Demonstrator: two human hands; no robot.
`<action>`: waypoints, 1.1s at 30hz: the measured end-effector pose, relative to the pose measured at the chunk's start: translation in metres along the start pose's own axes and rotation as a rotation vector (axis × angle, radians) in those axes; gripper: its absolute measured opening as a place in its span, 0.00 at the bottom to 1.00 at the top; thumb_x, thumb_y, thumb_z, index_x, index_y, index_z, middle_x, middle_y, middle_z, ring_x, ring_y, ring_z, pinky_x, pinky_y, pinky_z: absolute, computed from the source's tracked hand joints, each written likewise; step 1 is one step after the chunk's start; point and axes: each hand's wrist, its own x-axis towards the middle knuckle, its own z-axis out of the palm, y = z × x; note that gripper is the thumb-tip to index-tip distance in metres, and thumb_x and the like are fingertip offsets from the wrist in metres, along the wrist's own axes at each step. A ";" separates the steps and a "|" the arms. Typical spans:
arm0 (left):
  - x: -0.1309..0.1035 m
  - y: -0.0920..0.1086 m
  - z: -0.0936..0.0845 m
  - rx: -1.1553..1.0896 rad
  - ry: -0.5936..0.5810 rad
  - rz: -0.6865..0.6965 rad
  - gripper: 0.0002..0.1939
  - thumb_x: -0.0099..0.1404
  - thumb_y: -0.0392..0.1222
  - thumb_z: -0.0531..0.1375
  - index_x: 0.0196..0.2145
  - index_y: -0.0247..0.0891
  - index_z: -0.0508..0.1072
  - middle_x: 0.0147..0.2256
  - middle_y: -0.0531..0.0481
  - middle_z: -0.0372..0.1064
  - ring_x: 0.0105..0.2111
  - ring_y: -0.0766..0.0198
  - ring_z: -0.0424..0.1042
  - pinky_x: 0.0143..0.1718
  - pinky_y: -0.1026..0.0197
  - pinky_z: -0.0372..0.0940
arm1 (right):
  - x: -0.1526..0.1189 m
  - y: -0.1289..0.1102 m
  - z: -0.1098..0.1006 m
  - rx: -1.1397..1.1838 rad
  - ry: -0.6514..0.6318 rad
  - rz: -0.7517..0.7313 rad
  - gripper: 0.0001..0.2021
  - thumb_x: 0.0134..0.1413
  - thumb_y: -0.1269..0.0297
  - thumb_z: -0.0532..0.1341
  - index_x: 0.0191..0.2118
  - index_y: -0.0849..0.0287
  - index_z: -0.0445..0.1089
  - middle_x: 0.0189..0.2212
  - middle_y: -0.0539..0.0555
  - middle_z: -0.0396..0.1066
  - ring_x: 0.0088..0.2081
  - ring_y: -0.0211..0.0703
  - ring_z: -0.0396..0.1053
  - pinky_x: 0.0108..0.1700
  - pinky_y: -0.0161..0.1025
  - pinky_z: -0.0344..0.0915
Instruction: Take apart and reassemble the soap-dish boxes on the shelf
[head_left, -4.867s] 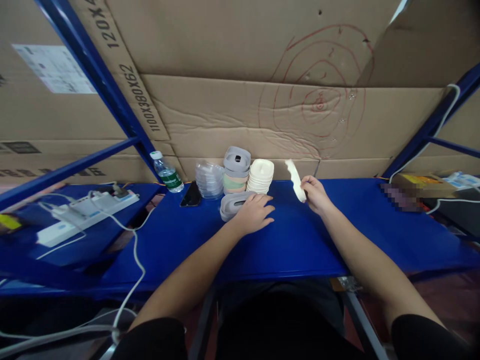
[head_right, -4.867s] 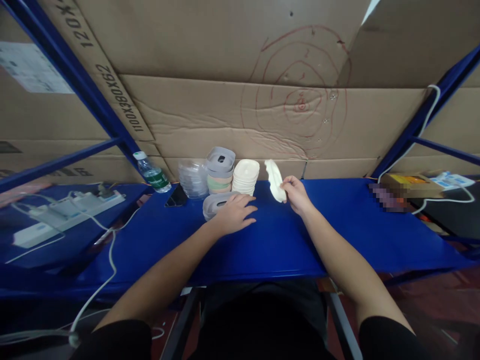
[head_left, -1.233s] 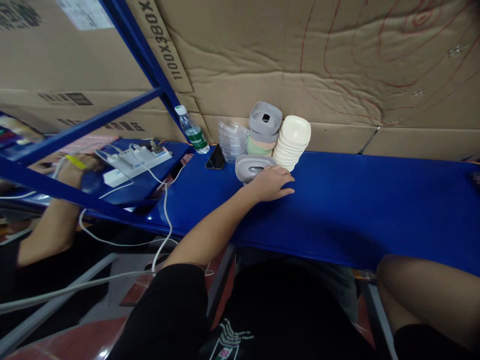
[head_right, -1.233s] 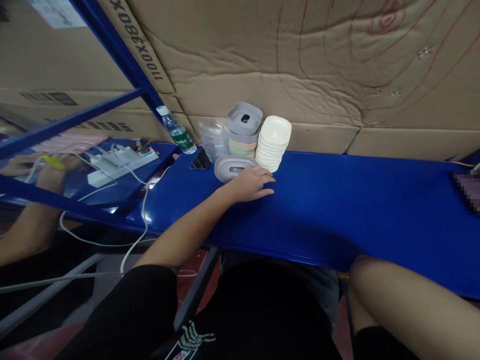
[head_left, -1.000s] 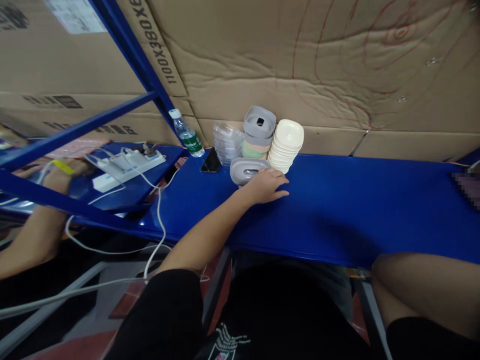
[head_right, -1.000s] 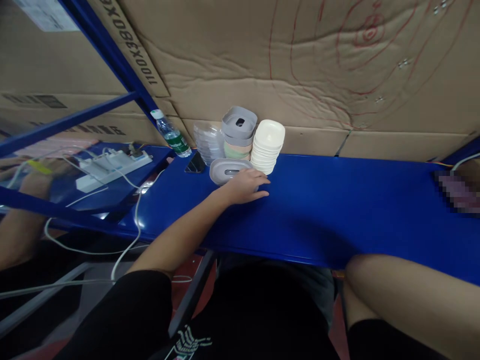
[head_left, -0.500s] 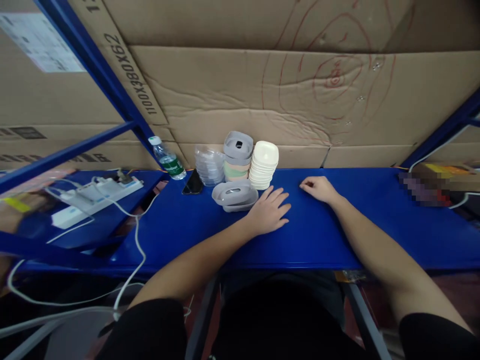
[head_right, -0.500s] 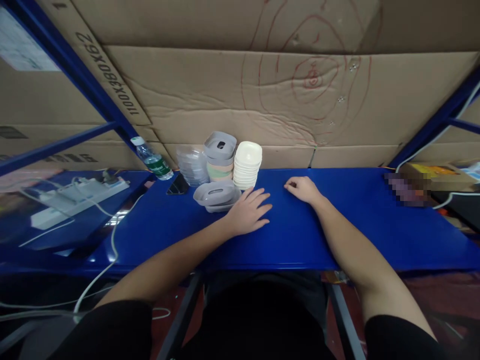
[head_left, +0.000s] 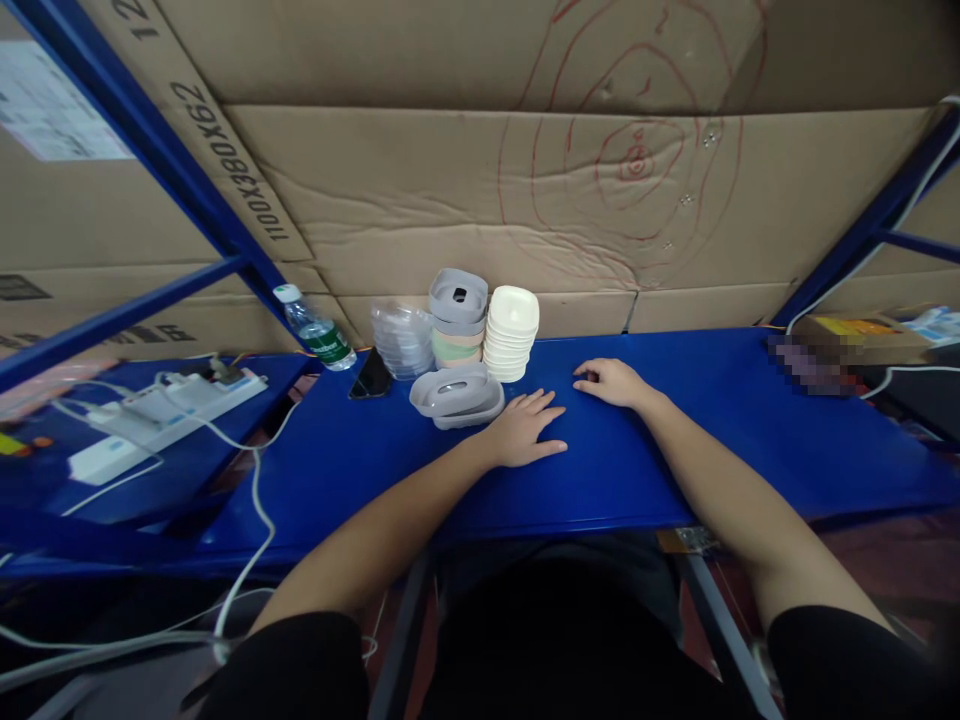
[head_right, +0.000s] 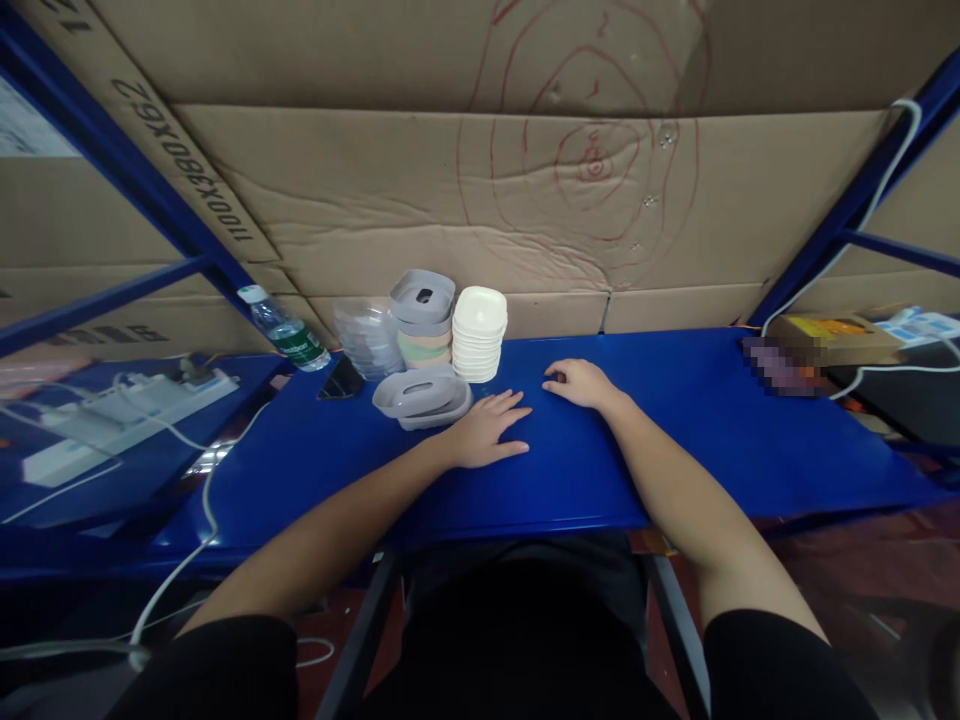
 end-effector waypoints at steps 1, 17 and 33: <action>0.000 -0.001 -0.001 -0.008 -0.012 0.005 0.40 0.72 0.68 0.52 0.71 0.39 0.60 0.73 0.33 0.46 0.74 0.41 0.45 0.70 0.34 0.48 | 0.000 0.001 0.000 0.004 0.001 -0.003 0.16 0.63 0.54 0.64 0.51 0.56 0.79 0.39 0.55 0.80 0.39 0.46 0.76 0.40 0.39 0.64; -0.005 -0.007 -0.013 -0.066 -0.115 -0.098 0.46 0.70 0.71 0.52 0.74 0.40 0.53 0.75 0.36 0.36 0.75 0.40 0.35 0.72 0.34 0.37 | 0.002 0.005 0.002 0.002 0.012 -0.026 0.16 0.62 0.54 0.65 0.50 0.55 0.79 0.37 0.54 0.79 0.38 0.48 0.76 0.39 0.40 0.65; -0.006 -0.018 -0.016 -0.077 -0.107 -0.054 0.45 0.70 0.72 0.53 0.73 0.40 0.56 0.75 0.37 0.42 0.75 0.42 0.40 0.72 0.37 0.41 | 0.001 0.001 0.001 0.004 0.002 -0.005 0.16 0.61 0.54 0.65 0.50 0.55 0.79 0.37 0.54 0.79 0.38 0.48 0.76 0.39 0.40 0.65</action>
